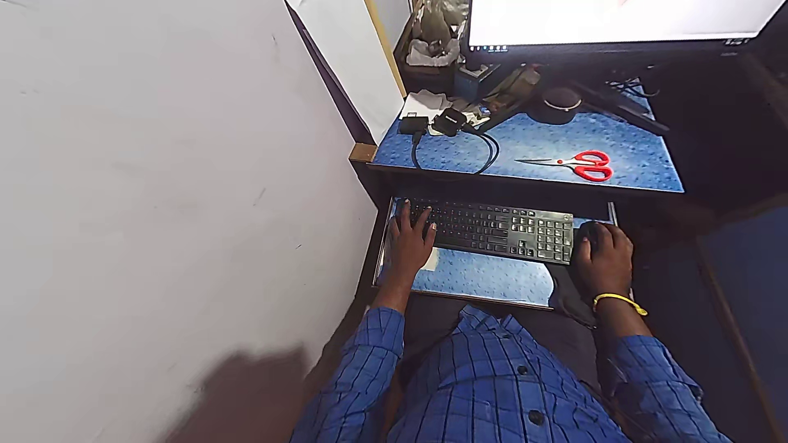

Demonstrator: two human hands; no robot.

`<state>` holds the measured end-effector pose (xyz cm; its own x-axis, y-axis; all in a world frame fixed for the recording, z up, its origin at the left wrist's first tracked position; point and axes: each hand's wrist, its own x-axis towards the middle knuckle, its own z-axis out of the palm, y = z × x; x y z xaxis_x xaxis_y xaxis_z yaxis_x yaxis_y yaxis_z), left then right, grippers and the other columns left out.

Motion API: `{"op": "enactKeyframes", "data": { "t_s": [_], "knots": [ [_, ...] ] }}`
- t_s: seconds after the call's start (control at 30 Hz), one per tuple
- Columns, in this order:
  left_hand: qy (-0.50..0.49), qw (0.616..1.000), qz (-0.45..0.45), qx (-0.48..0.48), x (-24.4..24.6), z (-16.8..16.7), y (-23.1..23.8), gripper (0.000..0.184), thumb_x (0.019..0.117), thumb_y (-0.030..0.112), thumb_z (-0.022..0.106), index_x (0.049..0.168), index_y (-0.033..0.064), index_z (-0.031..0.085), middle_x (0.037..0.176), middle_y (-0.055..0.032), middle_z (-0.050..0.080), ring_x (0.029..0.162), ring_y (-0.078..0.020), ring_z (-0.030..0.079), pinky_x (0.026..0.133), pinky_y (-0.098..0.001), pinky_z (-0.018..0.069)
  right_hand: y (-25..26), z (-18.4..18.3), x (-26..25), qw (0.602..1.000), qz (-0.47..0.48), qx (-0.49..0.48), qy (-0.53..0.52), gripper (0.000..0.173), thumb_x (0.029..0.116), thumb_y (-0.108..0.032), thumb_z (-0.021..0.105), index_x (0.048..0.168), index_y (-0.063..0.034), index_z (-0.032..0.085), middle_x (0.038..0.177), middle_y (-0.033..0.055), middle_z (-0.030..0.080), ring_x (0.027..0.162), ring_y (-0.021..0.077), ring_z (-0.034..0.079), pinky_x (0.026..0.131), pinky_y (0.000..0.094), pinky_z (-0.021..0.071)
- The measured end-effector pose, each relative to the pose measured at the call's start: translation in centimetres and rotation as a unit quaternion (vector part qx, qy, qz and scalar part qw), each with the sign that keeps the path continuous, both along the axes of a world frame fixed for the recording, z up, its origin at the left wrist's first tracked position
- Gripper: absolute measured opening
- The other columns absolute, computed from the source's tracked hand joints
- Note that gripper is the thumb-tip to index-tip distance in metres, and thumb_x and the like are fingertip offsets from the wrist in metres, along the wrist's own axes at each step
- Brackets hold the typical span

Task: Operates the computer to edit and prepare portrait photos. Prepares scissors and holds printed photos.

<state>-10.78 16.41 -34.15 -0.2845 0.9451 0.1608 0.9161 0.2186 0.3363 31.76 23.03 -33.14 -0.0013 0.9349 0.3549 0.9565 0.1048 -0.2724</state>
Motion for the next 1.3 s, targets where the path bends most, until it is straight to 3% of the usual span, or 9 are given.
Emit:
{"op": "enactKeyframes", "data": {
  "t_s": [0.07, 0.17, 0.27, 0.4, 0.6, 0.8, 0.93, 1.13, 1.3],
  "knots": [
    [0.011, 0.999, 0.000, -0.052, 0.1, 0.5, 0.2, 0.053, 0.1031, 0.064, 0.031, 0.149, 0.0447, 0.048, 0.172, -0.0070, 0.014, 0.154, -0.0433, 0.017, 0.117, -0.0666, 0.0231, 0.0, 0.1, 0.0, 1.000, -0.004, -0.002, 0.000, 0.053, 0.1015, -0.037, 0.040, 0.142, -0.0088, 0.058, 0.148, 0.0211, 0.053, 0.143, 0.0393, 0.045, 0.118, 0.0535, 0.0361],
    [0.047, 0.998, -0.023, -0.021, 0.4, 1.0, 0.7, 0.056, 0.1034, 0.063, 0.031, 0.146, 0.0358, 0.056, 0.171, -0.0076, 0.017, 0.157, -0.0390, 0.009, 0.123, -0.0663, 0.0083, 0.0, 0.1, -0.1, 1.000, -0.002, 0.002, 0.001, 0.051, 0.1016, -0.037, 0.041, 0.141, -0.0095, 0.059, 0.147, 0.0209, 0.054, 0.142, 0.0396, 0.046, 0.117, 0.0539, 0.0368],
    [0.039, 0.995, -0.082, 0.032, 1.7, 1.3, 1.0, 0.056, 0.1039, 0.059, 0.034, 0.145, 0.0285, 0.058, 0.170, -0.0082, 0.023, 0.157, -0.0357, 0.015, 0.123, -0.0638, 0.0126, -0.1, 0.2, -0.1, 1.000, -0.001, 0.000, 0.003, 0.051, 0.1017, -0.037, 0.041, 0.141, -0.0092, 0.059, 0.147, 0.0207, 0.054, 0.142, 0.0398, 0.046, 0.117, 0.0543, 0.0369],
    [0.025, 0.984, -0.161, 0.073, 4.1, 0.5, 0.9, 0.050, 0.1046, 0.056, 0.038, 0.144, 0.0317, 0.058, 0.168, -0.0051, 0.029, 0.157, -0.0317, 0.019, 0.123, -0.0616, 0.0147, 0.0, 0.3, -0.2, 1.000, -0.004, -0.005, 0.007, 0.051, 0.1016, -0.036, 0.042, 0.141, -0.0096, 0.059, 0.148, 0.0210, 0.053, 0.142, 0.0394, 0.046, 0.116, 0.0549, 0.0376],
    [0.021, 0.989, -0.143, 0.016, 5.4, 0.1, 1.1, 0.050, 0.1050, 0.059, 0.033, 0.143, 0.0387, 0.058, 0.170, -0.0017, 0.024, 0.158, -0.0308, 0.015, 0.123, -0.0640, 0.0077, 0.0, 0.1, -0.1, 1.000, -0.002, -0.007, 0.005, 0.051, 0.1015, -0.036, 0.041, 0.141, -0.0077, 0.059, 0.148, 0.0220, 0.053, 0.141, 0.0414, 0.046, 0.116, 0.0550, 0.0375],
    [0.001, 0.986, -0.147, 0.073, 4.1, -0.8, -1.1, 0.051, 0.1053, 0.052, 0.038, 0.135, 0.0212, 0.065, 0.164, -0.0057, 0.036, 0.155, -0.0280, 0.025, 0.123, -0.0580, 0.0188, 0.1, 0.0, 0.1, 1.000, 0.000, -0.005, 0.005, 0.051, 0.1013, -0.036, 0.042, 0.141, -0.0079, 0.058, 0.147, 0.0219, 0.053, 0.140, 0.0411, 0.047, 0.116, 0.0548, 0.0376],
    [0.017, 0.989, -0.139, 0.044, 3.5, -1.9, -3.2, 0.051, 0.1050, 0.052, 0.036, 0.136, 0.0229, 0.064, 0.165, -0.0033, 0.036, 0.155, -0.0265, 0.025, 0.123, -0.0572, 0.0192, 0.1, 0.0, 0.0, 1.000, -0.003, -0.008, -0.002, 0.051, 0.1015, -0.037, 0.041, 0.141, -0.0095, 0.058, 0.148, 0.0205, 0.053, 0.142, 0.0401, 0.046, 0.117, 0.0547, 0.0364],
    [0.015, 0.980, -0.136, 0.143, 4.1, -2.3, -3.2, 0.046, 0.1044, 0.047, 0.043, 0.141, 0.0246, 0.061, 0.163, -0.0087, 0.038, 0.150, -0.0295, 0.036, 0.119, -0.0547, 0.0297, 0.1, 0.2, -0.1, 1.000, 0.002, -0.011, -0.003, 0.049, 0.1014, -0.035, 0.041, 0.139, -0.0095, 0.059, 0.147, 0.0221, 0.053, 0.141, 0.0416, 0.046, 0.116, 0.0556, 0.0367],
    [0.015, 0.987, -0.157, 0.024, 4.3, -1.7, -3.0, 0.052, 0.1065, 0.053, 0.032, 0.147, 0.0289, 0.055, 0.169, -0.0005, 0.027, 0.157, -0.0252, 0.019, 0.125, -0.0544, 0.0180, 0.0, 0.1, -0.1, 1.000, -0.005, -0.014, -0.004, 0.050, 0.1016, -0.038, 0.042, 0.141, -0.0119, 0.059, 0.148, 0.0199, 0.053, 0.142, 0.0396, 0.045, 0.117, 0.0550, 0.0372]
  ]
}}
